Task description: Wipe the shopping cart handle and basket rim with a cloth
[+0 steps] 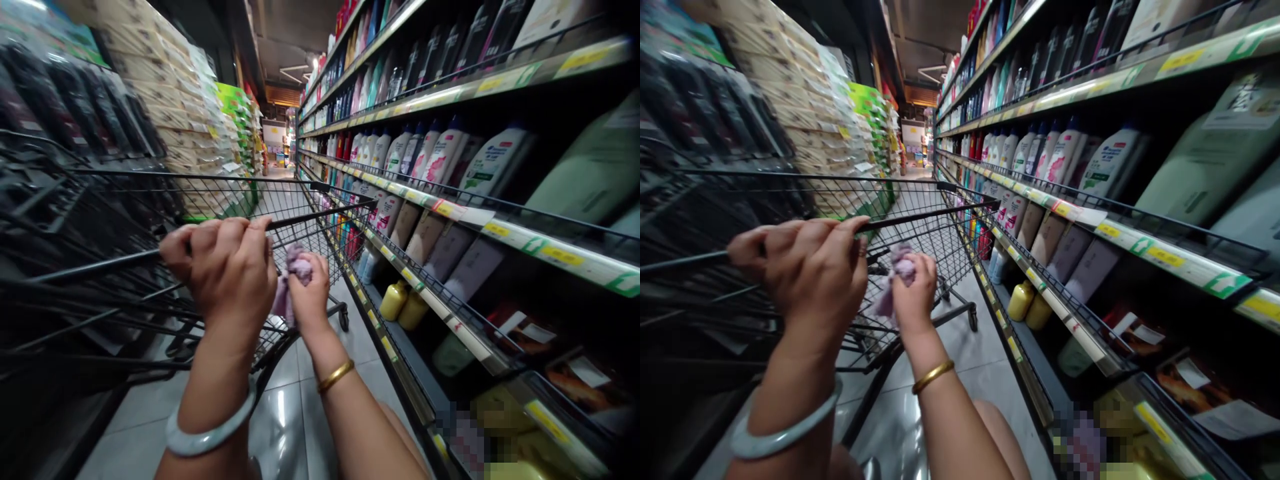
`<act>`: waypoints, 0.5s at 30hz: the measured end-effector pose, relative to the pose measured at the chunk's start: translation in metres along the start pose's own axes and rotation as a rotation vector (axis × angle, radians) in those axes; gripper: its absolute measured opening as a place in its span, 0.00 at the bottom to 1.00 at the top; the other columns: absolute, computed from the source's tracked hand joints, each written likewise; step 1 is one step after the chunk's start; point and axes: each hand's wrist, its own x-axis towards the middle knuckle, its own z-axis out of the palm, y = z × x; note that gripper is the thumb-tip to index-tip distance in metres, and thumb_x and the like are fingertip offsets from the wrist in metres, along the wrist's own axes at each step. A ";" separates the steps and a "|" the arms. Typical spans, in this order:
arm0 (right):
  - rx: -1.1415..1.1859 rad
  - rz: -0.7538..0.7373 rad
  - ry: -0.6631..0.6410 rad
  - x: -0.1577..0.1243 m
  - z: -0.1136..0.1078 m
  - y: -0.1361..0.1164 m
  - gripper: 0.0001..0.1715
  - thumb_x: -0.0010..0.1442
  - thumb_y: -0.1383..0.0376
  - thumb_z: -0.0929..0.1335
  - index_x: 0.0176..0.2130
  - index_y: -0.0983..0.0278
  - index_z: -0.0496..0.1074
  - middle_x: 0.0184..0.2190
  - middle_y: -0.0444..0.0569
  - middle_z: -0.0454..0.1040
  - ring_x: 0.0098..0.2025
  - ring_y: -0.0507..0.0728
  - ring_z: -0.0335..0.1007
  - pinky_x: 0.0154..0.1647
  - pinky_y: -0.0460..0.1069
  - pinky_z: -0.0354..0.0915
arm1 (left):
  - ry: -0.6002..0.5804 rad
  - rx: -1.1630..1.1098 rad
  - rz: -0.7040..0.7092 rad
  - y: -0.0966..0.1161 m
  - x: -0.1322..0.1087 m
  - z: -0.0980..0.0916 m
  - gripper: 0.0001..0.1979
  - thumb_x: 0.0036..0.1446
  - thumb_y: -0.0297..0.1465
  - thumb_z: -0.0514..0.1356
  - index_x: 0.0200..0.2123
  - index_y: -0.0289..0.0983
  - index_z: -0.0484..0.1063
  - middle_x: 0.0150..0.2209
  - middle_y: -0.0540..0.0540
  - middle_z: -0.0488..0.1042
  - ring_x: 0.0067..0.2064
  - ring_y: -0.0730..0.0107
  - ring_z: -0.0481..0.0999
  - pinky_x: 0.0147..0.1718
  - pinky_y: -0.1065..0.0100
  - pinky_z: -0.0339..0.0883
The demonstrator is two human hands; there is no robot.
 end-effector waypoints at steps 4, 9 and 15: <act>-0.009 0.155 0.018 0.007 -0.006 0.007 0.17 0.52 0.75 0.68 0.41 0.61 0.76 0.44 0.47 0.74 0.48 0.57 0.73 0.58 0.54 0.68 | 0.047 0.162 0.041 0.011 0.001 -0.007 0.18 0.67 0.32 0.58 0.57 0.43 0.78 0.53 0.41 0.81 0.58 0.46 0.73 0.65 0.40 0.54; 0.122 -0.184 -0.090 0.007 -0.004 -0.044 0.15 0.56 0.74 0.69 0.42 0.59 0.76 0.47 0.48 0.75 0.55 0.58 0.72 0.64 0.55 0.66 | 0.163 -0.016 0.135 0.023 -0.003 -0.037 0.16 0.68 0.28 0.58 0.54 0.45 0.79 0.53 0.46 0.81 0.56 0.58 0.77 0.63 0.49 0.63; 0.029 -0.173 -0.049 0.006 0.007 -0.024 0.17 0.54 0.74 0.69 0.43 0.60 0.76 0.49 0.51 0.74 0.56 0.60 0.70 0.64 0.58 0.65 | 0.391 0.063 -0.122 0.053 -0.013 -0.080 0.16 0.70 0.30 0.56 0.54 0.49 0.79 0.52 0.50 0.80 0.58 0.56 0.76 0.63 0.47 0.65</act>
